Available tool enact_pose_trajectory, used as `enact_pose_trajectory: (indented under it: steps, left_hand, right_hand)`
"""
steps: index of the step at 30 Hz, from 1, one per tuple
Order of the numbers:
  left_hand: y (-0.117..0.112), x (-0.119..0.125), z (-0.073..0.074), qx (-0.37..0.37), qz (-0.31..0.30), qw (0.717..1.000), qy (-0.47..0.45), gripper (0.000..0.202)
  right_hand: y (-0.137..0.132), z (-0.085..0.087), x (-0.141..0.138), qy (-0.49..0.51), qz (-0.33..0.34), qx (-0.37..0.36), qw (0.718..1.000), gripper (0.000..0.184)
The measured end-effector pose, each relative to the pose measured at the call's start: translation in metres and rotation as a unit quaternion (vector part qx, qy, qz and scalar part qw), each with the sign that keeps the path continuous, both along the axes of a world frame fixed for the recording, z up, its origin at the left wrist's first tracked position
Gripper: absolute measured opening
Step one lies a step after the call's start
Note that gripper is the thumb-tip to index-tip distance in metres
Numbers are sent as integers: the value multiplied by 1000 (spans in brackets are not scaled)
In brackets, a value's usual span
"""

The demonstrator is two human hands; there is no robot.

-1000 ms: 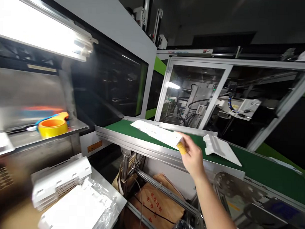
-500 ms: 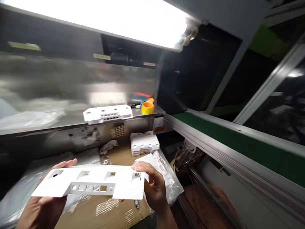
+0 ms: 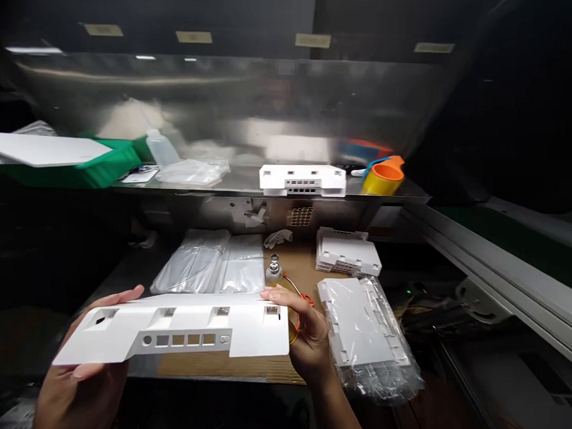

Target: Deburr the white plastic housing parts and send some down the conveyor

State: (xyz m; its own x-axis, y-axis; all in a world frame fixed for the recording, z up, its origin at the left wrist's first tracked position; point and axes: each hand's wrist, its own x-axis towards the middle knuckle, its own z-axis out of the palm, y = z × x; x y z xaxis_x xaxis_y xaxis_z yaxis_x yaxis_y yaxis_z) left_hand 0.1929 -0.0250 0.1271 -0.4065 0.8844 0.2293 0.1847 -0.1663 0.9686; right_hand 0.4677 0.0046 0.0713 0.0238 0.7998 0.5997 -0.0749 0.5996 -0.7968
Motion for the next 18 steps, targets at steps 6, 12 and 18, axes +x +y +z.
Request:
enact_pose_trajectory:
  steps: [6,12,18]
  left_hand:
    - [-16,-13,-1,36,4,999,-34,76]
    - [-23,-19,-5,43,8,997,-62,77]
    - [-25,-21,-9,55,7,998,-21,82]
  right_hand:
    - [5,-11,-14,8,32,-23,999,37]
    - [6,-18,-16,-5,48,-42,998,37]
    - [10,-16,-14,-15,30,-16,999,32]
